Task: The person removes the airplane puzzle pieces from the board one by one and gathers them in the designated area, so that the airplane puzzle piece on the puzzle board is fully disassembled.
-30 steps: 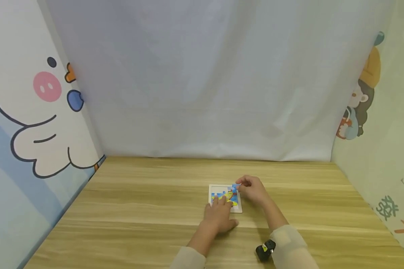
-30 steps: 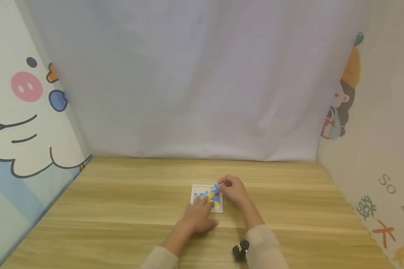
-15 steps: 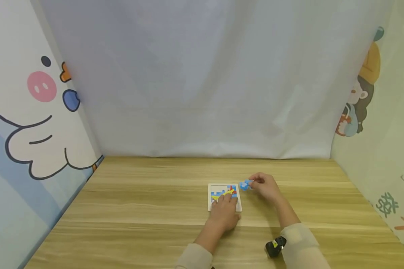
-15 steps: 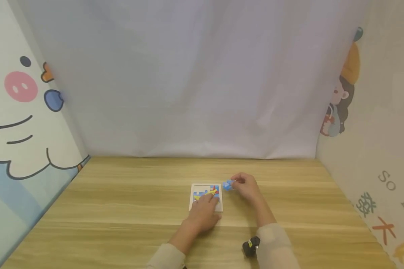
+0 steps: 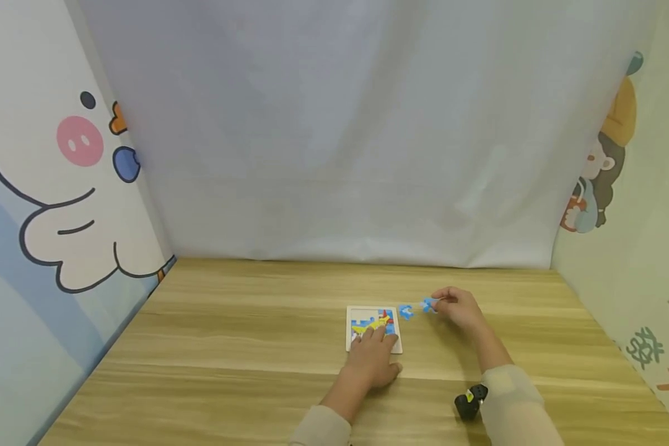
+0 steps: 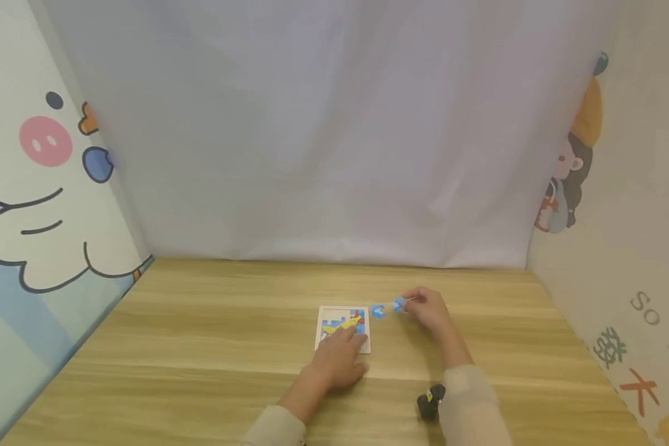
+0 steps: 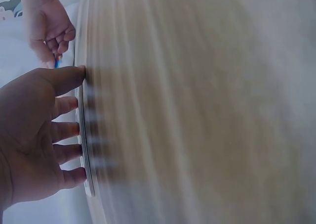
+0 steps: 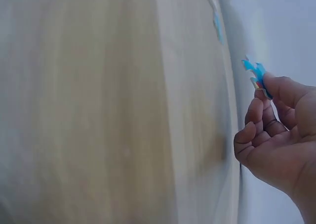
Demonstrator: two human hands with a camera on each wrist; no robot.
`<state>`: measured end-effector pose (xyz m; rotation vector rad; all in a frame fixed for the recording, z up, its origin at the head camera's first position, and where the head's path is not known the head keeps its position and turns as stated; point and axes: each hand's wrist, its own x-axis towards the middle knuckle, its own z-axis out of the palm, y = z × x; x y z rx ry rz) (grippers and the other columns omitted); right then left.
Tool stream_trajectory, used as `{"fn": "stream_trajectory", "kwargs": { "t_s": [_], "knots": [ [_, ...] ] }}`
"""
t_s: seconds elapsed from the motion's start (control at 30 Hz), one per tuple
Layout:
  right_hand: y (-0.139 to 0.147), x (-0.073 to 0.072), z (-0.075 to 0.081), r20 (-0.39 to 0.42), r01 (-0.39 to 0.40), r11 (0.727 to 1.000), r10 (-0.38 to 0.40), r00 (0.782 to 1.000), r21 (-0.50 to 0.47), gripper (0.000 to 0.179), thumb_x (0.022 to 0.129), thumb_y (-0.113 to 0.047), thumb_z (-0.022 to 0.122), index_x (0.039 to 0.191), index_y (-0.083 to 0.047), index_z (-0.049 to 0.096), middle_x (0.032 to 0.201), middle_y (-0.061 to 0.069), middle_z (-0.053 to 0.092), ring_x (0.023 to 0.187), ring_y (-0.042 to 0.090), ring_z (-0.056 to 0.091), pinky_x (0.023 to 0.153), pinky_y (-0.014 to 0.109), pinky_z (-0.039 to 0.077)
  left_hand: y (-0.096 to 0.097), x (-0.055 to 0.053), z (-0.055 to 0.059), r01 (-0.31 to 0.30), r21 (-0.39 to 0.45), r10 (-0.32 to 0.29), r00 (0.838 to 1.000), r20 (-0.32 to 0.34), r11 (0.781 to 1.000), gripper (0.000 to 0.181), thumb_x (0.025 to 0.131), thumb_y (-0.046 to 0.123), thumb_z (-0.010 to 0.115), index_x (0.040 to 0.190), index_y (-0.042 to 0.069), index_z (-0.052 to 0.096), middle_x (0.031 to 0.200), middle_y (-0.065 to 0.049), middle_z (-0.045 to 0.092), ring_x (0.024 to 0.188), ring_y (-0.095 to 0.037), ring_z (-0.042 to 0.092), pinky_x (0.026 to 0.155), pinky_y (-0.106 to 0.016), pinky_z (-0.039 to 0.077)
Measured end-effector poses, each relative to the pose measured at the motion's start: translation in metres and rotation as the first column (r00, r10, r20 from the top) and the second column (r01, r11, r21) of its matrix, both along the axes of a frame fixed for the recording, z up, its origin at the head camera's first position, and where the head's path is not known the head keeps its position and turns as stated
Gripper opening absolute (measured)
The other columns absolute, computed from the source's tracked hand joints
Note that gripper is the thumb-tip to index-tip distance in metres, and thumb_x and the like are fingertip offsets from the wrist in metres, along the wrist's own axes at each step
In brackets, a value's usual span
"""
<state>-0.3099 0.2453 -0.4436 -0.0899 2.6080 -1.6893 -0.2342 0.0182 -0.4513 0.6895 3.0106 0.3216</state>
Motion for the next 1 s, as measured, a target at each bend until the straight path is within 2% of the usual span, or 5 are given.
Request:
{"fn": "stream_trajectory", "kwargs": {
  "t_s": [0.27, 0.57, 0.8, 1.0],
  "knots": [
    [0.015, -0.006, -0.003, 0.028, 0.002, 0.995, -0.005, 1.0, 0.1, 0.024, 0.086, -0.004, 0.061, 0.105, 0.012, 0.058, 0.097, 0.014, 0.061, 0.08, 0.016, 0.054, 0.07, 0.029, 0.047, -0.001, -0.002, 0.003, 0.007, 0.012, -0.007, 1.0, 0.024, 1.0, 0.054, 0.083, 0.041, 0.066, 0.13, 0.017, 0.054, 0.135, -0.008, 0.046, 0.125, -0.029, 0.04, 0.096, -0.048, 0.037],
    [0.013, -0.018, -0.008, 0.009, -0.046, 0.977, 0.045, 0.999, 0.21, 0.016, 0.084, 0.0, 0.061, 0.097, 0.009, 0.061, 0.085, 0.01, 0.063, 0.072, 0.015, 0.057, 0.063, 0.028, 0.047, -0.001, -0.006, 0.004, 0.004, -0.007, -0.003, 1.0, 0.02, 1.0, 0.055, 0.083, 0.042, 0.066, 0.13, 0.017, 0.053, 0.135, -0.007, 0.045, 0.125, -0.029, 0.04, 0.096, -0.049, 0.038],
    [0.012, -0.017, -0.006, 0.018, -0.014, 0.964, 0.01, 1.0, 0.264, 0.013, 0.083, 0.001, 0.06, 0.094, 0.008, 0.06, 0.084, 0.012, 0.063, 0.074, 0.019, 0.057, 0.065, 0.032, 0.047, -0.001, -0.004, 0.006, 0.014, -0.006, -0.014, 1.0, 0.013, 1.0, 0.055, 0.082, 0.041, 0.067, 0.13, 0.016, 0.054, 0.135, -0.008, 0.046, 0.125, -0.029, 0.04, 0.095, -0.048, 0.038],
    [0.009, -0.014, -0.005, 0.047, -0.009, 0.957, -0.005, 0.999, 0.29, 0.013, 0.086, -0.001, 0.059, 0.097, 0.006, 0.059, 0.086, 0.012, 0.063, 0.076, 0.021, 0.057, 0.068, 0.035, 0.047, -0.001, -0.004, 0.004, 0.013, -0.009, -0.013, 1.0, 0.02, 1.0, 0.057, 0.082, 0.043, 0.067, 0.13, 0.016, 0.053, 0.136, -0.008, 0.045, 0.126, -0.03, 0.039, 0.096, -0.048, 0.037]
  ]
}}
